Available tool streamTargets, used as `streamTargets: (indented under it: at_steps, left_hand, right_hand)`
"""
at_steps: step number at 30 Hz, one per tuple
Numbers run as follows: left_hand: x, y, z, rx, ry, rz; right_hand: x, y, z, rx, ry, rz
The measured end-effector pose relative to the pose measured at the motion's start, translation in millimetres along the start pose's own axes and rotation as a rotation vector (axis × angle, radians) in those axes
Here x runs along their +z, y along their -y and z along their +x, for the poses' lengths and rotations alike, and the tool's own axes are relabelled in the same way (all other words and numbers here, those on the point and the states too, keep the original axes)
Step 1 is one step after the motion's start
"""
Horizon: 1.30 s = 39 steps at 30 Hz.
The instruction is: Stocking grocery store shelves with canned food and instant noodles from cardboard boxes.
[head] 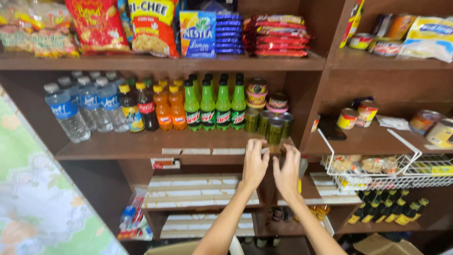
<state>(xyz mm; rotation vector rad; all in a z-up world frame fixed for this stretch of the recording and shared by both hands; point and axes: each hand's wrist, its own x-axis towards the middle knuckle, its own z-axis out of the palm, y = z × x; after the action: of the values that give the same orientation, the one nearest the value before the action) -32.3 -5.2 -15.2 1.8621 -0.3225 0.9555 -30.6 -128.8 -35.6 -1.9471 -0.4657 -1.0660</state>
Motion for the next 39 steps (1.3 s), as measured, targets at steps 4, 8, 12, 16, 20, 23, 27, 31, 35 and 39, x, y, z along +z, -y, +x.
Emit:
streamTargets:
  at_steps: [4, 8, 12, 16, 20, 23, 27, 31, 35, 39]
  left_hand:
    - [-38, -4, -127, 0.006, 0.01, 0.096]
    - [-71, 44, -280, -0.237, 0.034, 0.287]
    - [-109, 87, -475, -0.673, 0.396, 0.644]
    - [-161, 83, -570, -0.728, 0.658, 0.826]
    - [-206, 73, -594, -0.816, 0.892, 0.903]
    - [-221, 72, -614, -0.869, 0.991, 0.936]
    - [-231, 82, -605, -0.648, 0.969, 1.055]
    - [-238, 102, -581, -0.567, 0.974, 1.066]
    - [-253, 145, -584, -0.587, 0.901, 1.054]
    - [-281, 156, -572, -0.731, 1.054, 0.854]
  right_hand:
    - [-8, 29, -119, -0.035, 0.094, -0.046]
    - [10, 25, -269, -0.024, 0.622, 0.032]
    - [-15, 53, -412, -0.102, 1.192, -0.097]
    - [-35, 86, -469, -0.206, 1.495, -0.167]
    - [-32, 82, -512, -0.358, 1.48, -0.327]
    - [-36, 77, -533, -0.434, 1.356, -0.344]
    - [-22, 73, -545, -0.482, 1.382, -0.404]
    - [-7, 77, -559, -0.495, 1.484, -0.512]
    - [21, 68, -588, -0.457, 1.696, -0.704]
    - [40, 76, -597, -0.473, 1.727, -0.922]
